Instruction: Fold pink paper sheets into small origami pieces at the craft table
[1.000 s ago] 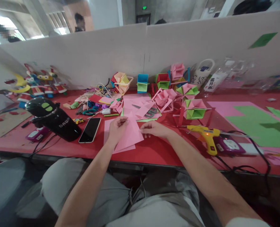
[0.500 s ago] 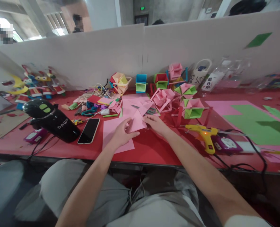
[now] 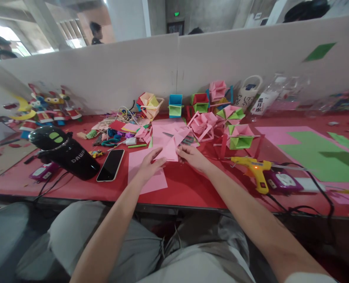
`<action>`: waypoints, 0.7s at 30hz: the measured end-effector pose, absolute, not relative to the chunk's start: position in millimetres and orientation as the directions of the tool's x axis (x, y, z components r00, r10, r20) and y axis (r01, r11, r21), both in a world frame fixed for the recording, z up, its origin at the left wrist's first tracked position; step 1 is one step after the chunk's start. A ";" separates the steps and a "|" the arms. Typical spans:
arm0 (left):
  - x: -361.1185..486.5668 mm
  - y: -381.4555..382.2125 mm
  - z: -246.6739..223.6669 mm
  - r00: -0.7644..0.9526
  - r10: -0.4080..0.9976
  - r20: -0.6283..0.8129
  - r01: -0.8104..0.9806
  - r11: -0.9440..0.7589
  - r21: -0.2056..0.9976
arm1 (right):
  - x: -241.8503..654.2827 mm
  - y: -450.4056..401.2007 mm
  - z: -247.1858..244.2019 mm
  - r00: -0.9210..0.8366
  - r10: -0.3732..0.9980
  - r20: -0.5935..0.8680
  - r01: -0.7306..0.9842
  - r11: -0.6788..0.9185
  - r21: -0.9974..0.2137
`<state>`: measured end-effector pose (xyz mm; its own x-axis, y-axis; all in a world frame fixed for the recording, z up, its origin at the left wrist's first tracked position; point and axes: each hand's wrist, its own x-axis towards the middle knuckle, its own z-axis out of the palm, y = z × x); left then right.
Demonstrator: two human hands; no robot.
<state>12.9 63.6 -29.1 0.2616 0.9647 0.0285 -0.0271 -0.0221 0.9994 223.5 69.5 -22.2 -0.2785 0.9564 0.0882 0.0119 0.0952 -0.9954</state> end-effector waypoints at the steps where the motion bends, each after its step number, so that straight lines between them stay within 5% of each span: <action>1: 13.7 62.7 -27.7 0.258 0.966 -0.007 -0.068 0.026 0.997 | 223.5 69.9 -22.6 -0.281 0.956 0.088 0.018 0.097 -0.995; 6: 13.6 63.7 -24.7 0.189 0.982 -0.018 -0.172 0.051 0.984 | 224.4 72.0 -24.8 -0.284 0.958 0.038 0.063 0.058 -0.996; 11: 4.3 71.2 -31.2 0.023 0.997 0.068 -0.033 -0.067 0.997 | 228.8 75.8 -29.6 -0.239 0.970 0.033 0.127 0.065 -0.990; 21: 2.3 68.6 -32.0 0.045 0.997 0.069 0.085 -0.073 0.994 | 231.9 74.7 -27.8 -0.204 0.977 -0.063 0.031 -0.058 -0.998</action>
<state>2.3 68.6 -32.0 0.0454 0.9966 0.0692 0.0847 -0.0728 0.9937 231.9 74.7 -27.8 -0.2042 0.9769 -0.0634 0.0311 -0.0583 -0.9978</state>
